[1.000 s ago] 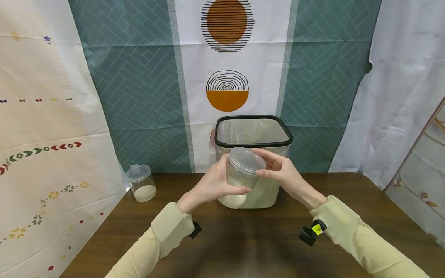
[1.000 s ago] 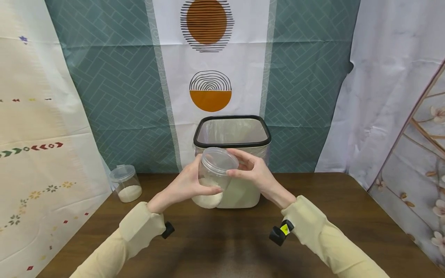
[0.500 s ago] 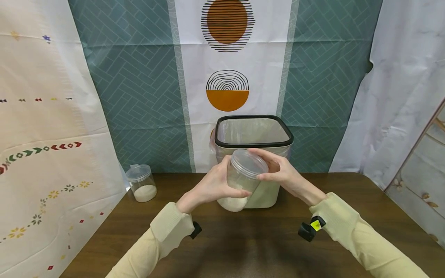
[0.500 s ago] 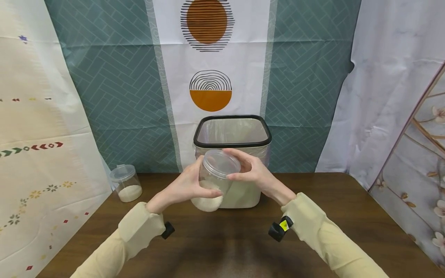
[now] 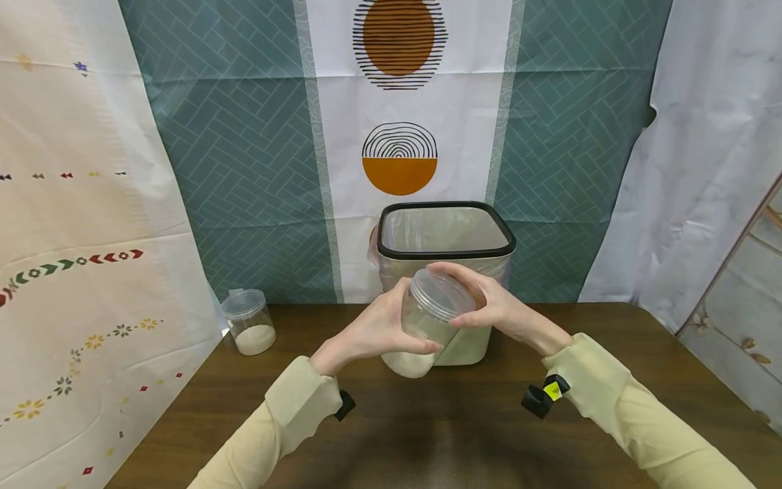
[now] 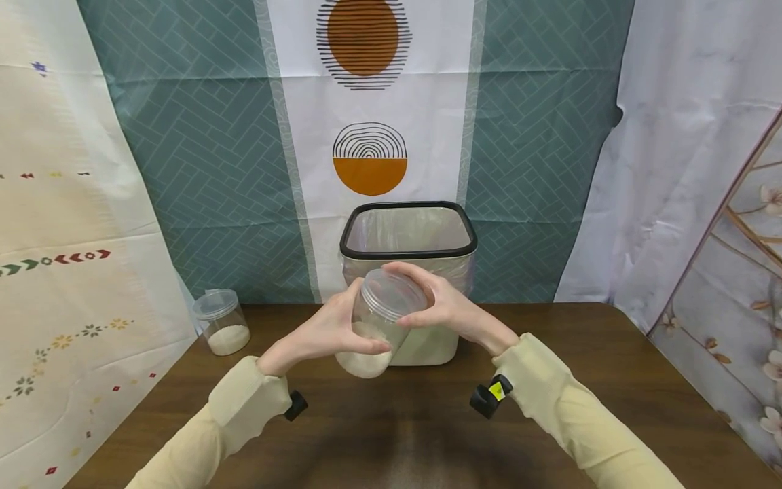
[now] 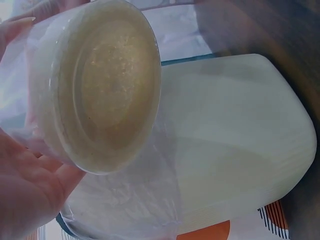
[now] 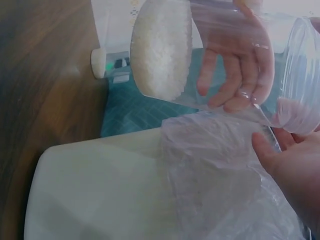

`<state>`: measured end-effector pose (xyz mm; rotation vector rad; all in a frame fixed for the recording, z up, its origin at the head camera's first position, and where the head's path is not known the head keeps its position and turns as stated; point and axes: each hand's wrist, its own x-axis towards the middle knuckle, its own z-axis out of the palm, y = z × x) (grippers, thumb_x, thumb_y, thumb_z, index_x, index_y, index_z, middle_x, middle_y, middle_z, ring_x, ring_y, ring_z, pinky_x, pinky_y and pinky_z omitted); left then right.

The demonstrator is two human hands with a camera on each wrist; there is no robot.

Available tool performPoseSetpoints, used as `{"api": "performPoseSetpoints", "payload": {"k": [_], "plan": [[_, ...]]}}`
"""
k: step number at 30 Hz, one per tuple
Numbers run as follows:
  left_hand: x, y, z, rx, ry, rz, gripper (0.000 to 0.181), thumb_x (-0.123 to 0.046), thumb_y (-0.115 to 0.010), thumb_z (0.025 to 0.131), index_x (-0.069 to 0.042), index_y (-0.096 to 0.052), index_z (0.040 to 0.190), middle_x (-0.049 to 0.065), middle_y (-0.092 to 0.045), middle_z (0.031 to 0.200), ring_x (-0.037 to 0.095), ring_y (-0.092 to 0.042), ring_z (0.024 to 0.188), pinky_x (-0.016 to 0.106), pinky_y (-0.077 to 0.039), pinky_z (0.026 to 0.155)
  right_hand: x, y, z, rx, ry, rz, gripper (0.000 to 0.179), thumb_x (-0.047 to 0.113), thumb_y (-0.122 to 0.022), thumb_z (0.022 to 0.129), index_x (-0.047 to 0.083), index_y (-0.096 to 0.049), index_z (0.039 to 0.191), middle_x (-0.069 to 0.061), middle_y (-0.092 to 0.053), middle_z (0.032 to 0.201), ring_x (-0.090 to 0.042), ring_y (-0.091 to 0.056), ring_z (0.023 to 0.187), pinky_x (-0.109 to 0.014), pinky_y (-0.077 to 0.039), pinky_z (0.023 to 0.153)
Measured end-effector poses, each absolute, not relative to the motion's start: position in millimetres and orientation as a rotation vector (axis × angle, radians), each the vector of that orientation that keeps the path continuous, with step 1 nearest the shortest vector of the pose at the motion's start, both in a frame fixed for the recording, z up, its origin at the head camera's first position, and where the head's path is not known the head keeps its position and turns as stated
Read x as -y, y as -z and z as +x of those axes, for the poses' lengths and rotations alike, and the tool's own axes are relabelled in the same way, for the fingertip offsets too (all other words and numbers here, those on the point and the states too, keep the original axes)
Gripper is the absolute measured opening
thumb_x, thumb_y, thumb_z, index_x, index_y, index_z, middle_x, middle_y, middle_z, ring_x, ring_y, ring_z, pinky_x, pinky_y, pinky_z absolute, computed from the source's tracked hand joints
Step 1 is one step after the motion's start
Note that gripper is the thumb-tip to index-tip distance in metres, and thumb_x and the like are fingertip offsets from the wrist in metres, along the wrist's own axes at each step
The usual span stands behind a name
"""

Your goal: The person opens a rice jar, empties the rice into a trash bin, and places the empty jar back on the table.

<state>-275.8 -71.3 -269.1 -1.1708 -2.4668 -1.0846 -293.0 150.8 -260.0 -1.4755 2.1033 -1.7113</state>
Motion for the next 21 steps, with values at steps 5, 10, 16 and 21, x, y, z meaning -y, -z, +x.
{"api": "performPoseSetpoints", "payload": {"k": [5, 10, 16, 21], "plan": [[70, 270, -276, 2.456, 1.105, -1.184, 0.069, -0.035, -0.081, 0.063, -0.010, -0.040, 0.113, -0.006, -0.052, 0.098, 0.007, -0.051, 0.086, 0.028, -0.042, 0.071, -155, 258, -293, -2.081, 1.684, -1.484, 0.074, 0.012, -0.070, 0.076, 0.002, -0.030, 0.138, -0.011, -0.032, 0.138, -0.029, -0.032, 0.118, -0.041, -0.032, 0.091], [70, 272, -276, 2.445, 1.144, -1.169, 0.073, -0.036, -0.081, 0.063, -0.011, -0.039, 0.117, -0.006, -0.052, 0.101, 0.008, -0.051, 0.089, 0.029, -0.042, 0.075, -158, 260, -292, -2.036, 1.697, -1.488, 0.078, 0.015, -0.071, 0.077, 0.003, -0.026, 0.140, -0.011, -0.029, 0.140, -0.030, -0.030, 0.120, -0.040, -0.032, 0.093], [71, 272, -276, 2.443, 1.180, -1.119, 0.077, -0.038, -0.081, 0.062, -0.010, -0.038, 0.120, -0.005, -0.052, 0.104, 0.013, -0.051, 0.093, 0.032, -0.041, 0.079, -164, 267, -291, -2.058, 1.816, -1.420, 0.065, 0.023, -0.061, 0.086, 0.001, -0.030, 0.139, -0.013, -0.031, 0.140, -0.027, -0.030, 0.124, -0.036, -0.031, 0.095], [71, 271, -277, 2.433, 1.198, -1.111, 0.078, -0.035, -0.082, 0.062, -0.008, -0.039, 0.120, -0.003, -0.050, 0.106, 0.016, -0.052, 0.093, 0.034, -0.041, 0.080, -166, 271, -289, -2.122, 1.895, -1.367, 0.054, 0.020, -0.059, 0.089, 0.002, -0.038, 0.135, -0.012, -0.037, 0.136, -0.026, -0.035, 0.122, -0.034, -0.034, 0.093]]}}
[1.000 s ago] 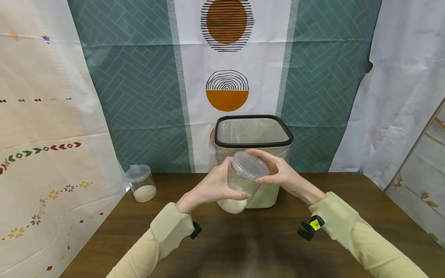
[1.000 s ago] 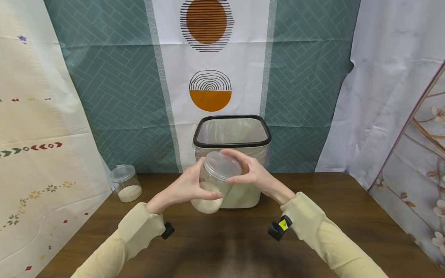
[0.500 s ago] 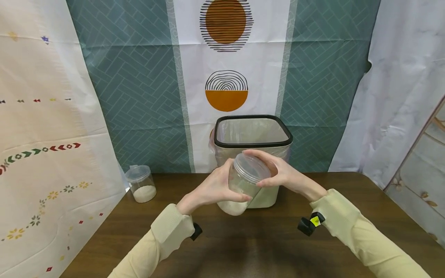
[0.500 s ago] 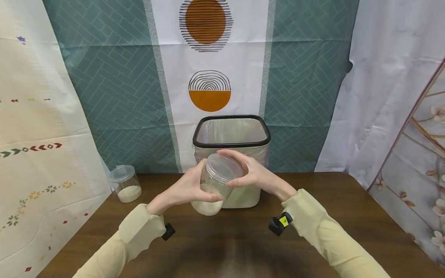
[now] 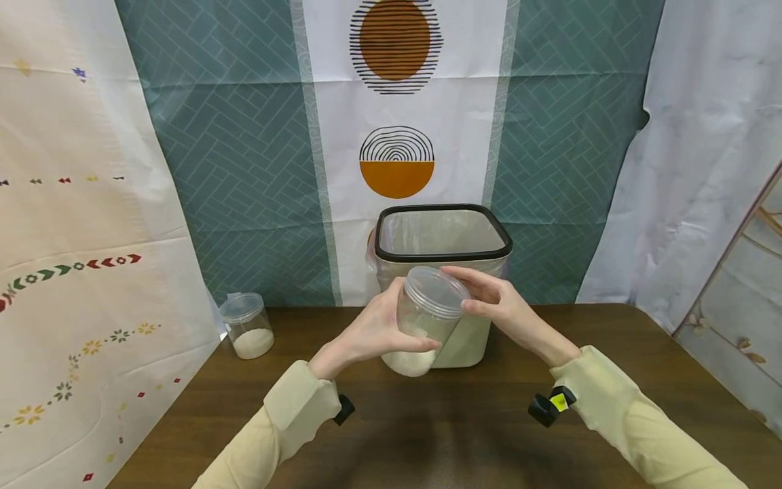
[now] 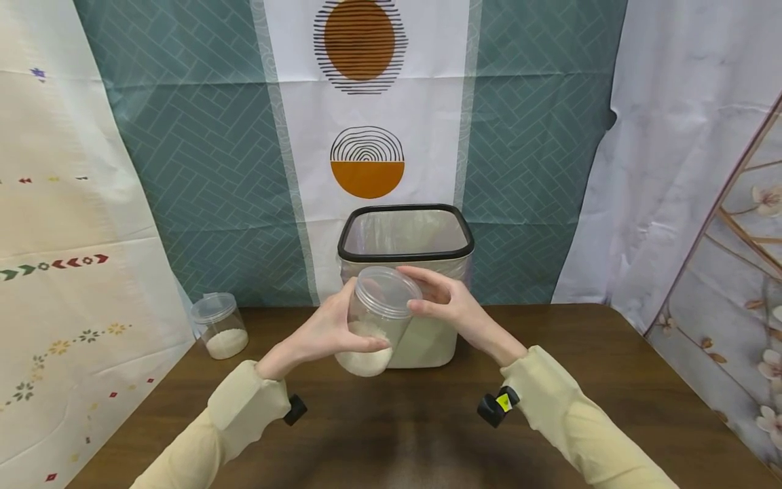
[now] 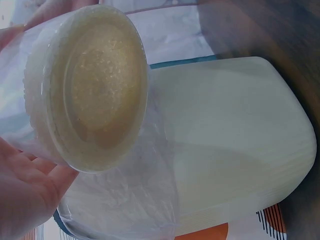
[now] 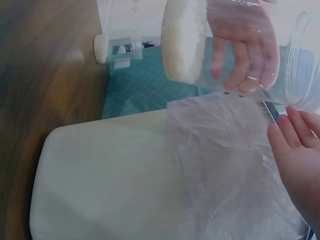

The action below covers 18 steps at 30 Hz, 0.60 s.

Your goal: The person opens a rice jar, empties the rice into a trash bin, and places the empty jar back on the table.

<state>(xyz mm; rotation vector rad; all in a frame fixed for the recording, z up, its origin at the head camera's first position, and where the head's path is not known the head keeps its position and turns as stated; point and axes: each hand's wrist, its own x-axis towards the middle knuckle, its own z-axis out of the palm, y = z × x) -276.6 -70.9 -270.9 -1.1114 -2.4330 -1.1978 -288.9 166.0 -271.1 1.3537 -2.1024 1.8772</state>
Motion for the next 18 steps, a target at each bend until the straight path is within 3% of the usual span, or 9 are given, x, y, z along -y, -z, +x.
{"api": "performPoseSetpoints", "payload": {"k": [13, 18], "plan": [[70.5, 270.8, -275.7, 2.450, 1.226, -1.143, 0.078, -0.034, -0.081, 0.063, -0.009, -0.037, 0.121, -0.003, -0.052, 0.105, 0.018, -0.053, 0.093, 0.035, -0.042, 0.078, -166.2, 277.8, -289.8, 2.026, -1.949, 1.341, 0.059, 0.017, -0.067, 0.083, -0.002, -0.041, 0.132, -0.015, -0.040, 0.134, -0.029, -0.040, 0.118, -0.034, -0.037, 0.091], [70.6, 272.1, -276.0, 2.458, 1.233, -1.149, 0.077, -0.035, -0.081, 0.063, -0.010, -0.037, 0.121, -0.004, -0.053, 0.104, 0.012, -0.052, 0.091, 0.032, -0.042, 0.077, -168.1, 277.2, -291.2, 2.054, -1.953, 1.351, 0.059, 0.021, -0.066, 0.084, 0.000, -0.041, 0.133, -0.014, -0.040, 0.134, -0.029, -0.039, 0.119, -0.035, -0.036, 0.091]]}}
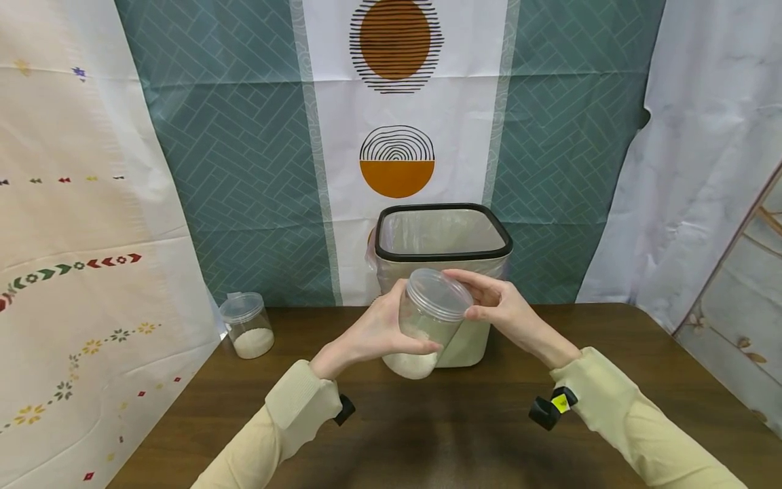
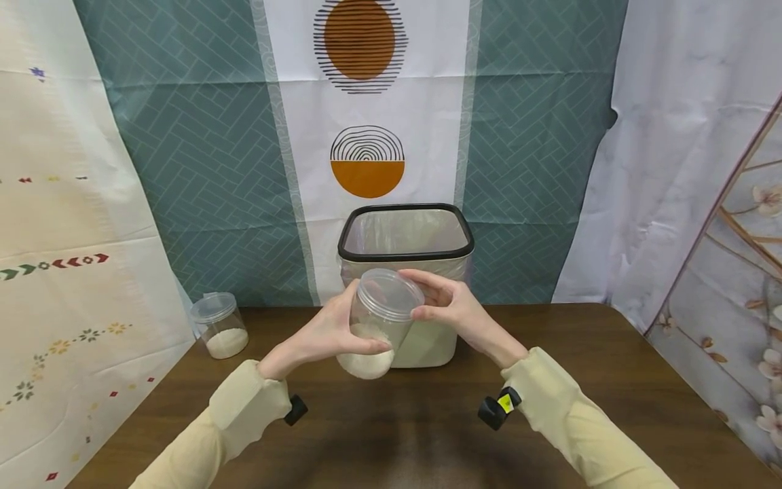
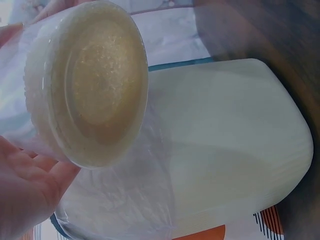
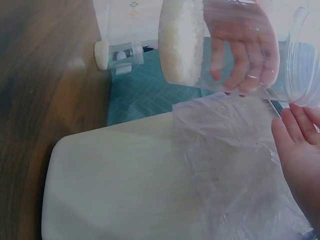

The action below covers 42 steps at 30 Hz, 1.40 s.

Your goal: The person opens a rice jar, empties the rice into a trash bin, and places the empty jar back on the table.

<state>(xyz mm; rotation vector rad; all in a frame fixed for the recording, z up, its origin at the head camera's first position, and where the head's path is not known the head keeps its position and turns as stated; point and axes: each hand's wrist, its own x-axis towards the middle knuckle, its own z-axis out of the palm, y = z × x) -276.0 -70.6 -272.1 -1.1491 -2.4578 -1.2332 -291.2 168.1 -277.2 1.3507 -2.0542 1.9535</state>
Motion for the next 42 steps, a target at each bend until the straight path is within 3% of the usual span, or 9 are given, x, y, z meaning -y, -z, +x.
{"api": "performPoseSetpoints", "payload": {"k": [8, 12, 24, 36, 42], "plan": [[72, 271, -275, 2.472, 1.294, -1.194, 0.075, -0.033, -0.081, 0.064, -0.012, -0.037, 0.121, -0.005, -0.055, 0.105, 0.009, -0.051, 0.094, 0.033, -0.040, 0.080, -171, 273, -299, 2.123, -1.954, 1.500, 0.062, 0.028, -0.062, 0.086, 0.005, -0.036, 0.137, -0.014, -0.034, 0.138, -0.030, -0.034, 0.121, -0.041, -0.033, 0.093], [74, 270, -275, 2.471, 1.316, -1.224, 0.075, -0.031, -0.081, 0.065, -0.013, -0.037, 0.123, -0.005, -0.055, 0.106, 0.009, -0.051, 0.095, 0.033, -0.039, 0.082, -171, 270, -300, 2.137, -1.976, 1.589, 0.061, 0.023, -0.059, 0.088, 0.005, -0.032, 0.139, -0.013, -0.029, 0.141, -0.030, -0.027, 0.125, -0.043, -0.029, 0.095], [73, 267, -272, 2.471, 1.246, -1.218, 0.071, -0.034, -0.081, 0.063, -0.013, -0.039, 0.116, -0.005, -0.055, 0.100, 0.008, -0.052, 0.089, 0.031, -0.043, 0.074, -161, 261, -296, 2.119, -1.965, 1.613, 0.068, 0.021, -0.065, 0.080, 0.006, -0.034, 0.138, -0.012, -0.028, 0.140, -0.032, -0.025, 0.123, -0.049, -0.025, 0.094], [72, 268, -270, 2.483, 1.214, -1.253, 0.072, -0.036, -0.081, 0.063, -0.013, -0.039, 0.117, -0.006, -0.054, 0.101, 0.008, -0.052, 0.089, 0.031, -0.042, 0.075, -159, 257, -295, 2.114, -1.878, 1.760, 0.072, 0.023, -0.064, 0.079, 0.003, -0.029, 0.139, -0.013, -0.029, 0.140, -0.034, -0.027, 0.120, -0.049, -0.024, 0.095], [71, 269, -271, 2.467, 1.196, -1.223, 0.070, -0.035, -0.081, 0.063, -0.011, -0.039, 0.115, -0.006, -0.054, 0.100, 0.008, -0.052, 0.088, 0.030, -0.042, 0.074, -159, 257, -290, 2.124, -1.853, 1.656, 0.073, 0.023, -0.064, 0.081, 0.000, -0.026, 0.140, -0.013, -0.026, 0.142, -0.031, -0.024, 0.124, -0.043, -0.024, 0.097]]}}
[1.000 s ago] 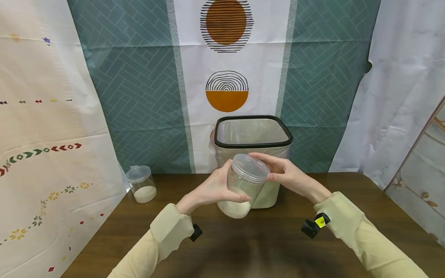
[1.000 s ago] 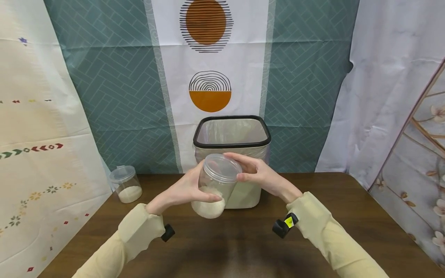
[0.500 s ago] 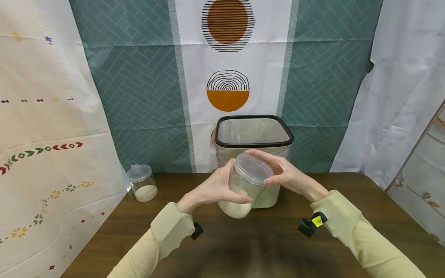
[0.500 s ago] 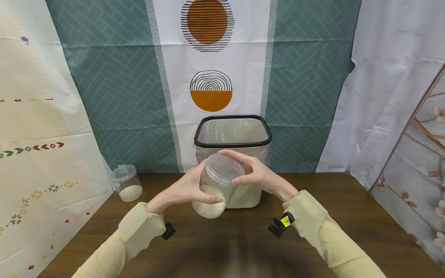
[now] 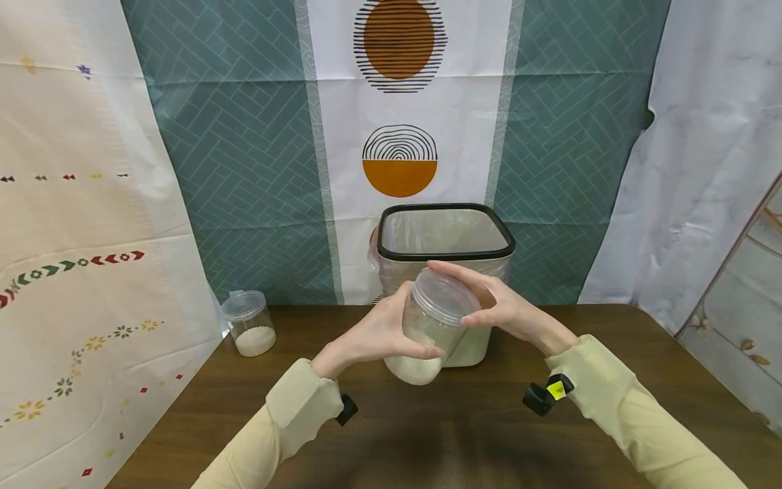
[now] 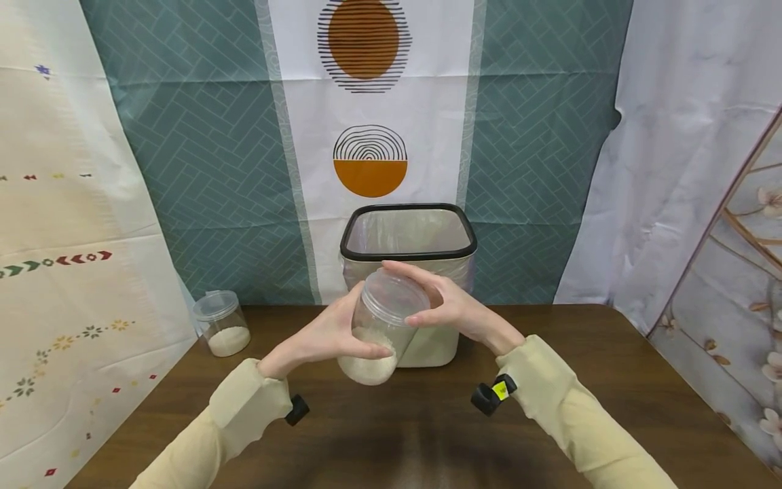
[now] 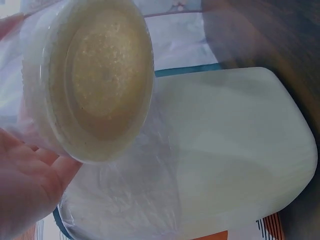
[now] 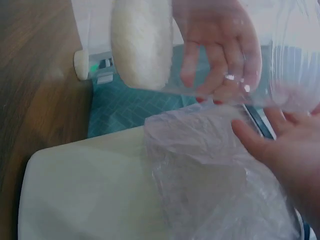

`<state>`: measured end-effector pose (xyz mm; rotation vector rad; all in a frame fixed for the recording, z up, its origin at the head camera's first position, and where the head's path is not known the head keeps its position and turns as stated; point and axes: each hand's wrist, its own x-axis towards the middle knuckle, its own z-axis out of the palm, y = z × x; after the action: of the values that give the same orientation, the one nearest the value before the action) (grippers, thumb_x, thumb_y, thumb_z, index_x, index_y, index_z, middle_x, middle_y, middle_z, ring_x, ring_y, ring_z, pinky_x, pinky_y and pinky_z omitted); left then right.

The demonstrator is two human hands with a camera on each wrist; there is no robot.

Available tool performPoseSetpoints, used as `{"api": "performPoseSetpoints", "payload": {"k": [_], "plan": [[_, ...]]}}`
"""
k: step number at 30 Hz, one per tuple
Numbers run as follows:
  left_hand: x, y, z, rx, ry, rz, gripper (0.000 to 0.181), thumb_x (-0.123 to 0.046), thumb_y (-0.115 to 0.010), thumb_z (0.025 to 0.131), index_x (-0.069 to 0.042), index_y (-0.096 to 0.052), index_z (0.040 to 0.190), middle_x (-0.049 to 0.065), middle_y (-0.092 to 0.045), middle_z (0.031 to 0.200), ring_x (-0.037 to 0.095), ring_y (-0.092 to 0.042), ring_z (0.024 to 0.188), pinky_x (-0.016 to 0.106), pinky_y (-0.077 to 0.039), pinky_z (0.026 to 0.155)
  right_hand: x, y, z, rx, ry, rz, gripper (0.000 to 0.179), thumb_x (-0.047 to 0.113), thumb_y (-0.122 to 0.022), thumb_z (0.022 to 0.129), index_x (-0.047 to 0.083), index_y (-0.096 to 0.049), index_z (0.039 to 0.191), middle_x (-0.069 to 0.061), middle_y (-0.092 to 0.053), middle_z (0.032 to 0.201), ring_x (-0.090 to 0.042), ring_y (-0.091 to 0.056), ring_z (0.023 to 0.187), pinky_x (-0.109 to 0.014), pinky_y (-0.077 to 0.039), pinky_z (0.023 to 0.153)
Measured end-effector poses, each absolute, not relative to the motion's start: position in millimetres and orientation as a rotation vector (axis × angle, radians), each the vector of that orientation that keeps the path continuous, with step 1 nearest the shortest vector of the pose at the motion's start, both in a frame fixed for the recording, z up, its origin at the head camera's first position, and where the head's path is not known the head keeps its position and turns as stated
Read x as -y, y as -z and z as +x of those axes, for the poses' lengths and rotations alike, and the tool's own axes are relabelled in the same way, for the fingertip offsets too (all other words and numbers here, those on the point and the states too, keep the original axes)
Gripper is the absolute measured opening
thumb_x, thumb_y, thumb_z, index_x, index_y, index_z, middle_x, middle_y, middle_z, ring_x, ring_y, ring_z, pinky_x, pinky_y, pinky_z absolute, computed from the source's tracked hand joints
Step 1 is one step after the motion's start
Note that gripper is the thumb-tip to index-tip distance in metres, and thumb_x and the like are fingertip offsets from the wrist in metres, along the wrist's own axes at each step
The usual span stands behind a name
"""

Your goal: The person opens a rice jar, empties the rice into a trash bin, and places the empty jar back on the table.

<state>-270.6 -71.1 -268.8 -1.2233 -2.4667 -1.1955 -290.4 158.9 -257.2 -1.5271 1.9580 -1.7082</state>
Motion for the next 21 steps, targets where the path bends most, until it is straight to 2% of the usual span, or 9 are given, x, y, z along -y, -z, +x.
{"api": "performPoseSetpoints", "payload": {"k": [4, 10, 21], "plan": [[73, 268, -271, 2.444, 1.188, -1.152, 0.074, -0.034, -0.082, 0.062, -0.009, -0.039, 0.118, -0.004, -0.052, 0.104, 0.011, -0.051, 0.091, 0.031, -0.041, 0.078, -162, 259, -283, -2.143, 1.791, -1.420, 0.067, 0.019, -0.063, 0.084, 0.000, -0.029, 0.138, -0.014, -0.031, 0.139, -0.029, -0.030, 0.122, -0.040, -0.031, 0.094], [74, 265, -272, 2.414, 1.191, -1.069, 0.078, -0.033, -0.083, 0.061, -0.007, -0.039, 0.120, -0.002, -0.050, 0.107, 0.019, -0.051, 0.095, 0.037, -0.041, 0.081, -165, 261, -278, -2.279, 1.871, -1.261, 0.060, 0.017, -0.063, 0.085, -0.001, -0.035, 0.134, -0.014, -0.037, 0.134, -0.027, -0.038, 0.118, -0.039, -0.032, 0.093], [68, 271, -272, 2.386, 1.045, -0.956, 0.080, -0.038, -0.081, 0.060, -0.008, -0.039, 0.120, -0.005, -0.052, 0.105, 0.011, -0.052, 0.087, 0.029, -0.042, 0.073, -149, 273, -272, -2.280, 2.099, -1.199, 0.054, 0.005, -0.064, 0.084, -0.002, -0.040, 0.132, -0.015, -0.042, 0.130, -0.024, -0.043, 0.113, -0.031, -0.039, 0.088]]}}
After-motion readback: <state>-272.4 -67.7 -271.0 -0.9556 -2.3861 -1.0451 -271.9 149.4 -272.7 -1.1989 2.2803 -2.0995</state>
